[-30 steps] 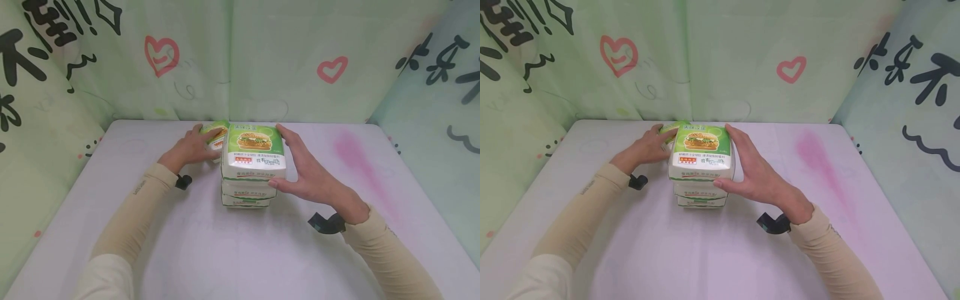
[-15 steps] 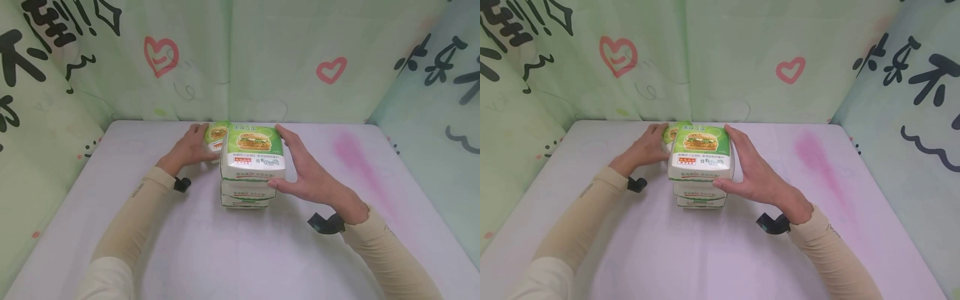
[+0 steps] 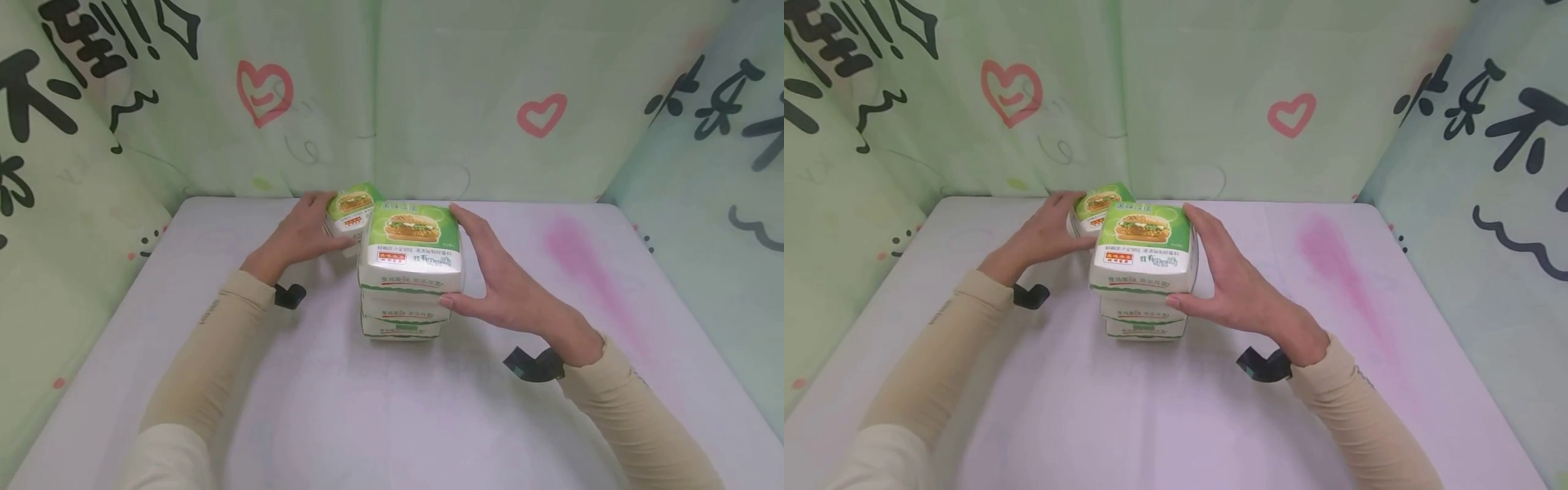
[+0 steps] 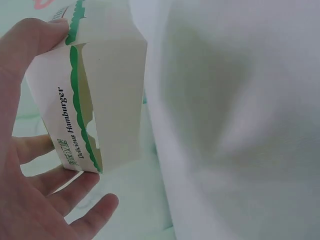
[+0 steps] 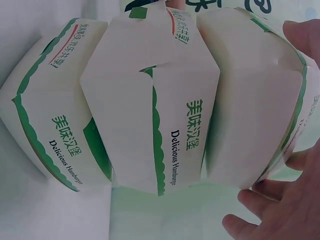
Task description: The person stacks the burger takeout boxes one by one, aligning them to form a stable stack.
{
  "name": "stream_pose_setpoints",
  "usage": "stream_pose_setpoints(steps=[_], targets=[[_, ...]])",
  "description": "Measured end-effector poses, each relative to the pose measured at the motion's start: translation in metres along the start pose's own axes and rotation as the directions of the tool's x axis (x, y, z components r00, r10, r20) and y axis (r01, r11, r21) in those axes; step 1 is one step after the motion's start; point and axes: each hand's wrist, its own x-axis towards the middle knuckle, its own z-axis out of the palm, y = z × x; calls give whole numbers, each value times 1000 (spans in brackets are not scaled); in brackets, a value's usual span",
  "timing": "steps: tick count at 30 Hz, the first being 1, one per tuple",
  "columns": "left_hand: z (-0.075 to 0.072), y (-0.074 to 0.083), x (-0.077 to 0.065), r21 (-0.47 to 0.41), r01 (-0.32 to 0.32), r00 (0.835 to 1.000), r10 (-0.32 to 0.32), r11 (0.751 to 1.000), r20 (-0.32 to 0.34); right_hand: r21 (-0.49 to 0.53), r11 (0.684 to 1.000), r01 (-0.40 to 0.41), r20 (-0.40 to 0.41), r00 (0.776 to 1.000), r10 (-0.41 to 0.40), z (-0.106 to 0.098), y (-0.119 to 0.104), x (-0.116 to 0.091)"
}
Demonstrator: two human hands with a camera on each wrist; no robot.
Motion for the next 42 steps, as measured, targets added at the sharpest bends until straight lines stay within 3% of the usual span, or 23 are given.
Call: stream_pose_setpoints(steps=[12, 22, 42], targets=[[-26, 4, -10, -41, -87, 992, 83, 995, -94, -11, 1000, -15, 3, 1000, 15, 2, 0, 0], [-51, 23, -17, -36, -200, 962, 189, 979, -197, -15, 1000, -9, -3, 1000, 9, 2, 1, 0], [-79, 51, -35, -22, -295, 916, 276, 955, -291, 16, 999, 38, -41, 998, -37, 5, 5, 1]])
